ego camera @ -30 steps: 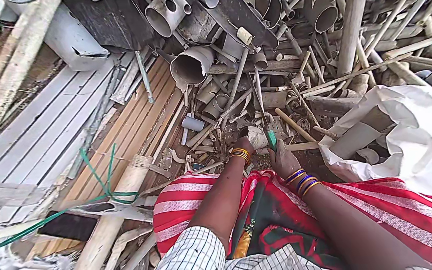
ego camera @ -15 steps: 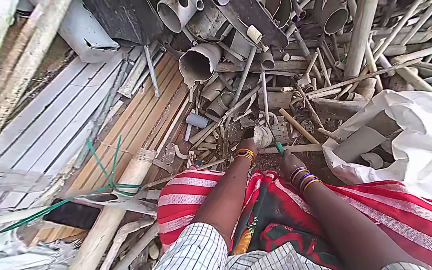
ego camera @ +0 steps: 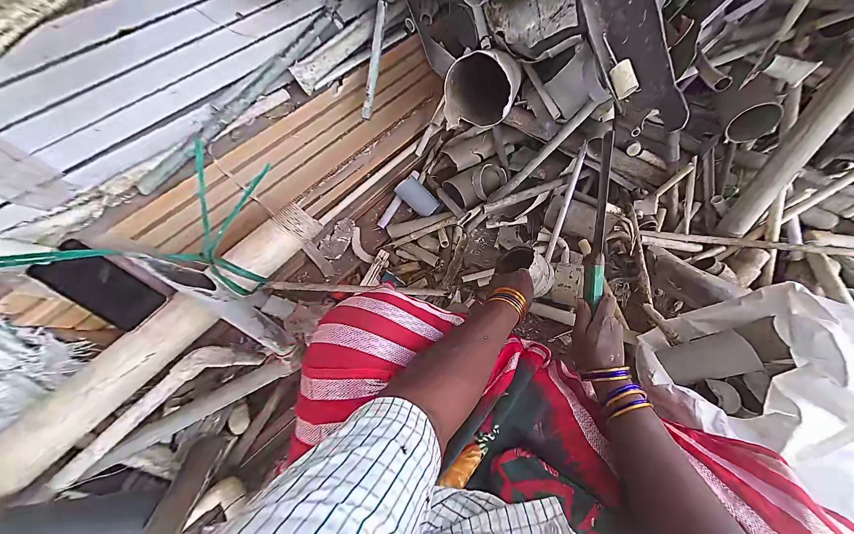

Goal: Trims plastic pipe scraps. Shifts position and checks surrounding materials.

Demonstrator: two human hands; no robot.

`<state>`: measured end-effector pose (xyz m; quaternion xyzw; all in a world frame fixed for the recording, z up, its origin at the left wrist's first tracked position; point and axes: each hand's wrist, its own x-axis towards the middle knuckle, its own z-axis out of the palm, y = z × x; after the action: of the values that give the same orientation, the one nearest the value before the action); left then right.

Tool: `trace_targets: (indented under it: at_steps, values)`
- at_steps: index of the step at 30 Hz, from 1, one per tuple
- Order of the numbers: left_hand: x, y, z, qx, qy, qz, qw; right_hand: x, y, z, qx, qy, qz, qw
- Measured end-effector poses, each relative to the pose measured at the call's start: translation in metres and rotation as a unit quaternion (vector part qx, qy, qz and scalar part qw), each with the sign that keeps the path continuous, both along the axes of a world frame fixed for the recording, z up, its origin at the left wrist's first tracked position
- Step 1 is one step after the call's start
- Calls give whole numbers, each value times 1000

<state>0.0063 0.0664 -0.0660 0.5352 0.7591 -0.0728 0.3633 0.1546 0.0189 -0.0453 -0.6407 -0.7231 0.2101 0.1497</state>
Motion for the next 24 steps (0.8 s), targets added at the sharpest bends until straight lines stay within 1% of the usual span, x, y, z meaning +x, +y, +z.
trace_targets:
  at_steps: [1,2,3,4,5,6,7,9,10,11,12,13,14,15,16,17,19,20,21,22,23,24]
  values:
    - [-1,0,0,5,-9,1,1000,-1,-4,-5,26,-2,16,1000]
    - [-1,-1,-1,6,-14,4,1000,-2,-6,-10,-29,-35,28,999]
    - [-1,-2,-2,8,-20,15,1000,-4,-2,-13,-145,-90,35,985]
    - [0,-2,-3,9,-29,30,999,-3,4,-21,-232,-125,30,964]
    - [1,-3,-2,12,-41,44,998,-2,9,-25,-259,-132,8,957]
    - [1,-4,3,7,-56,49,997,-1,11,-22,-240,-122,-16,963]
    - [-1,-6,8,2,-63,46,997,-2,10,-14,-190,-98,-25,977]
    - [-5,-5,12,-1,-61,23,998,-4,4,2,-27,-34,-16,999]
    - [-6,-4,13,-1,-59,15,998,-5,1,2,46,-9,0,999]
    - [-7,-4,13,-5,-61,15,998,-6,-3,-1,73,-2,16,997]
    - [-5,-5,13,-9,-61,20,998,-6,-5,-7,37,-24,27,999]
    - [-4,-6,11,-10,-62,32,998,-7,-5,-13,-58,-70,33,995]
    - [-1,-6,7,-11,-63,45,997,-7,1,-20,-158,-116,29,980]
    - [0,-6,3,-15,-66,56,996,-6,6,-28,-200,-128,8,971]
    - [0,-6,3,-21,-69,61,995,-5,9,-27,-190,-116,-22,975]
    - [-2,-8,4,-25,-65,53,996,-5,9,-21,-141,-89,-42,985]
    - [-6,-9,2,-20,-62,31,997,-4,5,-3,19,-18,-42,999]
    - [-7,-8,1,-17,-64,30,997,-4,4,1,91,3,-30,995]
    - [-7,-8,0,-12,-59,32,998,-5,1,-1,142,10,-13,990]
    - [-4,-9,-1,-11,-44,27,999,-5,-4,-6,140,-3,5,990]
    - [-3,-10,-1,-14,-33,25,999,-7,-8,-12,60,-45,18,997]
    - [-1,-10,0,-20,-27,24,999,-9,-7,-17,-72,-108,28,991]
